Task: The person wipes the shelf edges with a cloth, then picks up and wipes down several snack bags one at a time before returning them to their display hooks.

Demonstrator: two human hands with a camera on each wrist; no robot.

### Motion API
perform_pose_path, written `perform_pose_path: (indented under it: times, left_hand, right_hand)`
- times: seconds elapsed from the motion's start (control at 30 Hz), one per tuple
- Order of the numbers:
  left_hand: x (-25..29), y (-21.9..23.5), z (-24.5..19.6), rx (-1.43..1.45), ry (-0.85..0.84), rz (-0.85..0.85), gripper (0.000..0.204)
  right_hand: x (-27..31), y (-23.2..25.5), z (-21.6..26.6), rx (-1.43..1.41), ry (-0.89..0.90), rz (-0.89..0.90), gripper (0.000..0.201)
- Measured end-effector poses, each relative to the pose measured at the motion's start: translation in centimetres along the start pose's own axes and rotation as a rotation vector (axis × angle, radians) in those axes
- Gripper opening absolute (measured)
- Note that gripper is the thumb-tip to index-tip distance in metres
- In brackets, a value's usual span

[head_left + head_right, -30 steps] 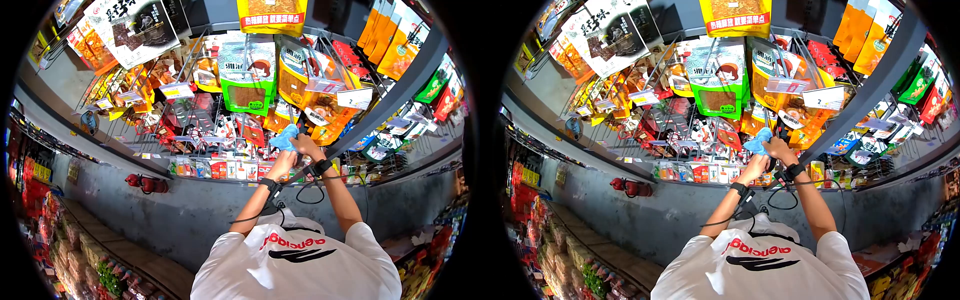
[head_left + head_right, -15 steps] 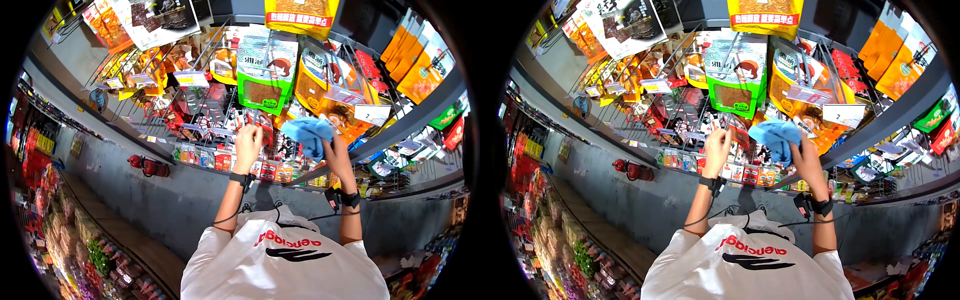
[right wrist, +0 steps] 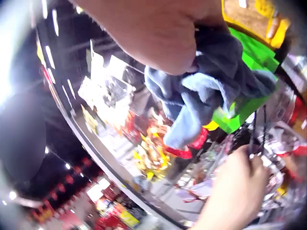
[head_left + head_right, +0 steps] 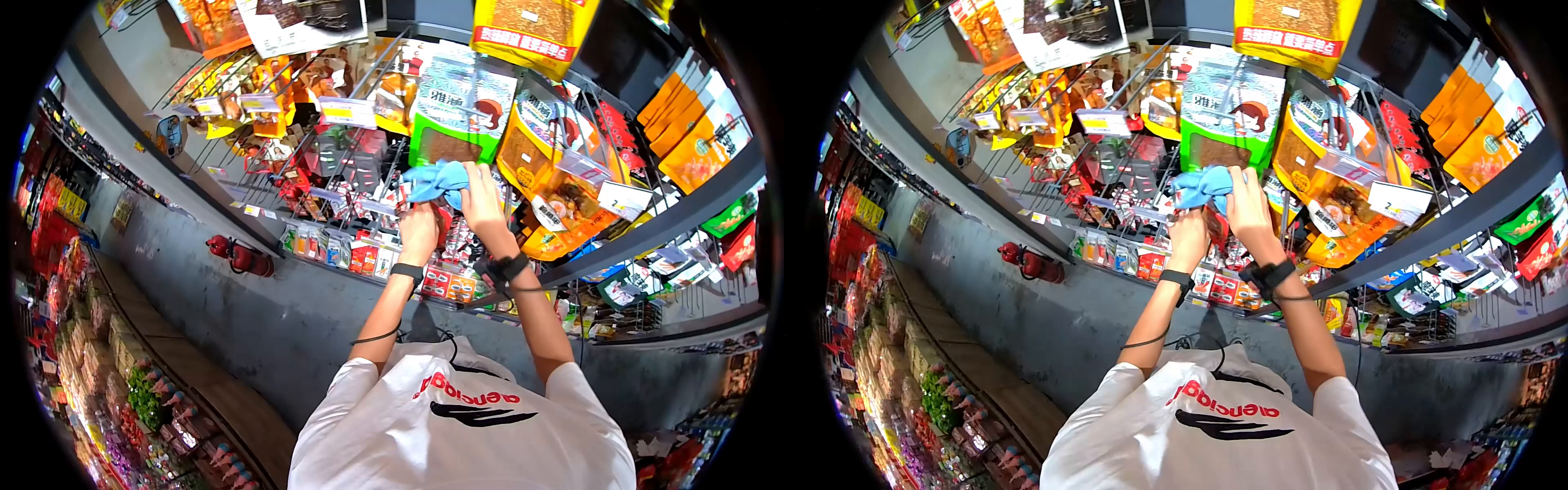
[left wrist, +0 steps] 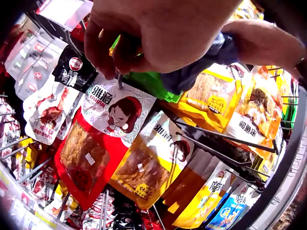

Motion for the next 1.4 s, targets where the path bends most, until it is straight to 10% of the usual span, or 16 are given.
perform_pose_path:
  times: [0.03,0.43,0.57,1.4]
  left_hand:
    - [0.1,-0.1,0.3,0.048,-0.036,-0.026,0.017]
    - [0.3,-0.5,1.4,0.132,-0.023,0.028,0.025]
    - [1.1,-0.4,1.7,0.046,-0.274,0.005,0.024]
    - [0.3,-2.1,1.6,-0.003,-0.017,-0.029,0.014]
  right_hand:
    - [-0.3,-2.2,-1.1,0.047,-0.051,0.077,0.043]
    - [-2.7,-11.0,-1.9,0.181,-0.452,0.577,0.061]
    - [-3.4,-12.8,-3.4,0.325,-0.496,0.632,0.073]
    - [-8.4,-14.4,-10.2,0.344,-0.531,0.724,0.077]
Point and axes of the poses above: each hand's wrist, its own x-axis away from the middle knuckle, its own y-axis out of the back of the hand, z = x × y, the point moved 3 cm from there along -x, towards the middle knuckle, and after that the axes turned 5 degrees about -x, right-handed, at the moved point
